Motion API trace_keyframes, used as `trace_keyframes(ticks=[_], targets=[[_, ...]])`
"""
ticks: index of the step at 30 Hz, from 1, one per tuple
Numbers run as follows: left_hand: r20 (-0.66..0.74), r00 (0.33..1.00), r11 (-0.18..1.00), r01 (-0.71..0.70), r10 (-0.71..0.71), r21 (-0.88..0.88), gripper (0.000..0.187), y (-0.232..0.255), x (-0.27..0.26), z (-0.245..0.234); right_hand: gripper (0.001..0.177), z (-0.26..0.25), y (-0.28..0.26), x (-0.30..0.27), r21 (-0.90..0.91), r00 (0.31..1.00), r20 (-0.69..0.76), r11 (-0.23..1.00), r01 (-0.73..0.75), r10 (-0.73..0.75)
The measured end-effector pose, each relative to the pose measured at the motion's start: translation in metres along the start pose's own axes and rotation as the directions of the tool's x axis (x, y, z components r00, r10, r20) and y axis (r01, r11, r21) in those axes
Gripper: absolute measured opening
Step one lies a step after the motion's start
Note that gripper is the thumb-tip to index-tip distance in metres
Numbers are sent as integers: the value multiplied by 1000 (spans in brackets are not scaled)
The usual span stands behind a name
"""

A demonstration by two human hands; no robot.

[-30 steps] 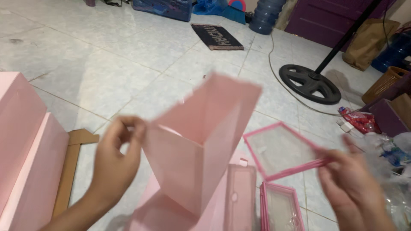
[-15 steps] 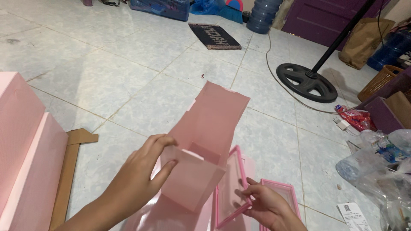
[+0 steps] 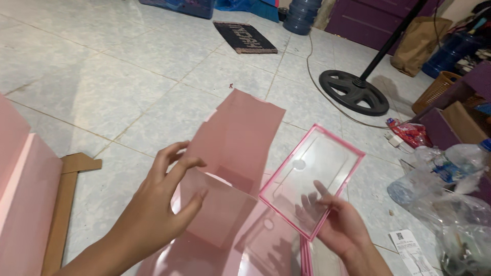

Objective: The person assembles pink plastic storage boxes by hand. They remove protective films from clear lids and pink panels, then fit the lids onto the boxes and stack the assembled units.

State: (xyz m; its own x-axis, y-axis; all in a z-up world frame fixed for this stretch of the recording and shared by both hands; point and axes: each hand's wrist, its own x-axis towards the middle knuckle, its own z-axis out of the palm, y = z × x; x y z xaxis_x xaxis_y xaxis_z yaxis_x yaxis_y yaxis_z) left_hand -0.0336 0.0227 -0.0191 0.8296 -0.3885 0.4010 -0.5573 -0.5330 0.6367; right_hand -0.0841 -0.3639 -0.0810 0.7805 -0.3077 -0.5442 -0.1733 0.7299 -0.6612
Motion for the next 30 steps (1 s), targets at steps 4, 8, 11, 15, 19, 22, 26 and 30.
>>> trace_keyframes(ticks=[4,8,11,15,19,22,26,30], targets=[[79,996,993,-50,41,108,88,0,-2,2,25,33,-12,-29,103,998,46,994,30,-35],[119,993,989,-37,20,142,103,4,0,0,12,44,-15,-42,137,979,196,990,28,-55],[106,994,995,-16,6,94,104,6,2,-1,8,40,-20,-40,112,968,242,993,39,-66],[17,993,974,-115,113,196,100,6,-2,1,12,18,-31,-26,28,989,126,997,76,-79],[-175,813,794,-456,556,403,69,14,-19,25,16,-32,-41,-4,7,997,-37,998,66,-66],[-160,667,655,-607,728,449,48,32,-40,67,20,-86,-43,12,-7,985,-170,1000,18,-19],[-45,652,624,-701,757,347,48,44,-50,125,34,-149,-41,33,-173,980,-196,985,-20,-15],[73,758,747,-652,648,132,69,54,-40,184,43,-179,-41,28,-426,961,-228,903,47,-158]])
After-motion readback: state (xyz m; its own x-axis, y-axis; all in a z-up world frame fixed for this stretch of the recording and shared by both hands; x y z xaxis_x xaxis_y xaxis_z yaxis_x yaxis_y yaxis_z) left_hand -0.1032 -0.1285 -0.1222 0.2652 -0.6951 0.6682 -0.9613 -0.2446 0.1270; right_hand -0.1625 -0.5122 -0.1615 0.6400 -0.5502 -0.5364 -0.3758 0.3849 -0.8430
